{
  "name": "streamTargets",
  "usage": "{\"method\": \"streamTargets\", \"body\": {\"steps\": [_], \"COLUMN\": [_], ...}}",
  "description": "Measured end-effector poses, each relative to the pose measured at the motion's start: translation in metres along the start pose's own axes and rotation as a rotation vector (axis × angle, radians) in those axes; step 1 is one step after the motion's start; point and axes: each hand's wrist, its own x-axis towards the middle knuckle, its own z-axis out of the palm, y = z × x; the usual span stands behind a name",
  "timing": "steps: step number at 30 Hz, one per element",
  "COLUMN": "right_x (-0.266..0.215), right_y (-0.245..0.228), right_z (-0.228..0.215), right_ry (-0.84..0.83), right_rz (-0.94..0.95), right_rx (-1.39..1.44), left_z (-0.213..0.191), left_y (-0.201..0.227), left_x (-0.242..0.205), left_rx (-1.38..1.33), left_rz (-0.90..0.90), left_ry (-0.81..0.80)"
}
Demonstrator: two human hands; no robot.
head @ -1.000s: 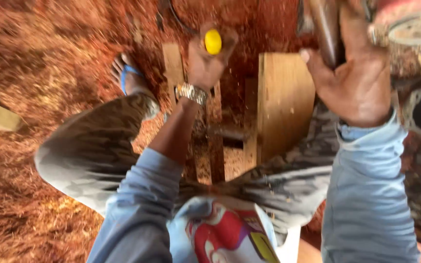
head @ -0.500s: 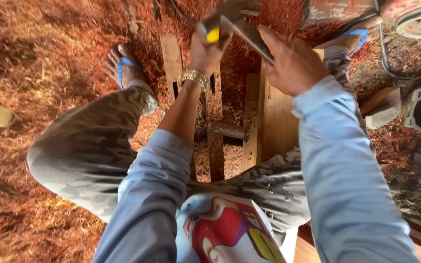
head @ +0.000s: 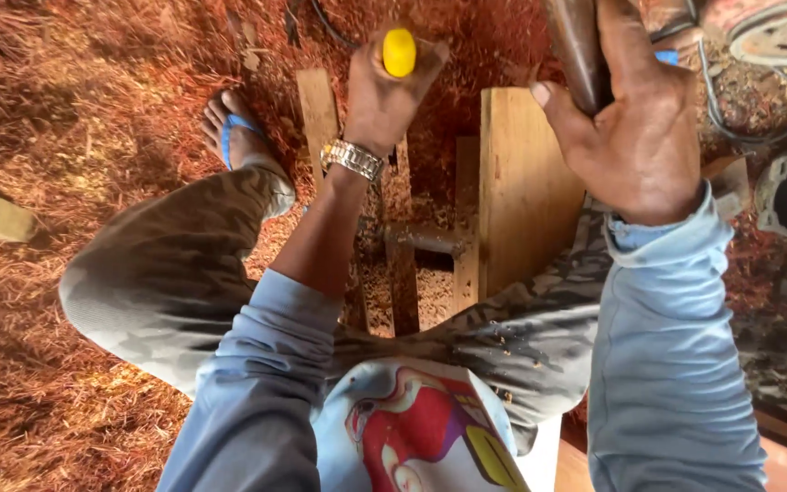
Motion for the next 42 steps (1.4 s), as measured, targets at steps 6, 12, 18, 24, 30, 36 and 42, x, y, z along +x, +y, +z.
{"method": "streamTargets", "body": {"steps": [6,12,18,24,30,36,42], "right_x": [0.019,0.028,0.04,0.028,0.01,0.014,0.018], "right_y": [0.002,0.013,0.026,0.028,0.023,0.014,0.011], "right_z": [0.019,0.033,0.046,0.089,0.037,-0.009,-0.006], "right_ry": [-0.068,-0.053,-0.096,-0.271,-0.59,-0.23,-0.069], "right_rz": [0.055,-0.065,-0.024,0.3,0.184,0.16,0.064], "right_rx": [0.095,0.1,0.035,0.056,-0.206,0.067,-0.139], "left_z": [0.022,0.019,-0.008,-0.069,0.019,0.003,0.033], "left_y": [-0.003,0.002,-0.009,0.004,-0.019,-0.005,-0.003], "left_x": [-0.027,-0.008,0.009,0.048,-0.034,0.004,-0.015], "left_rx": [1.527,0.766,2.06,1.656,1.82,1.848,1.732], "left_rz": [0.694,0.441,0.462,0.465,1.207,0.586,1.158], "left_ry": [-0.029,-0.093,0.335,0.119,-0.244,0.108,-0.271]}}
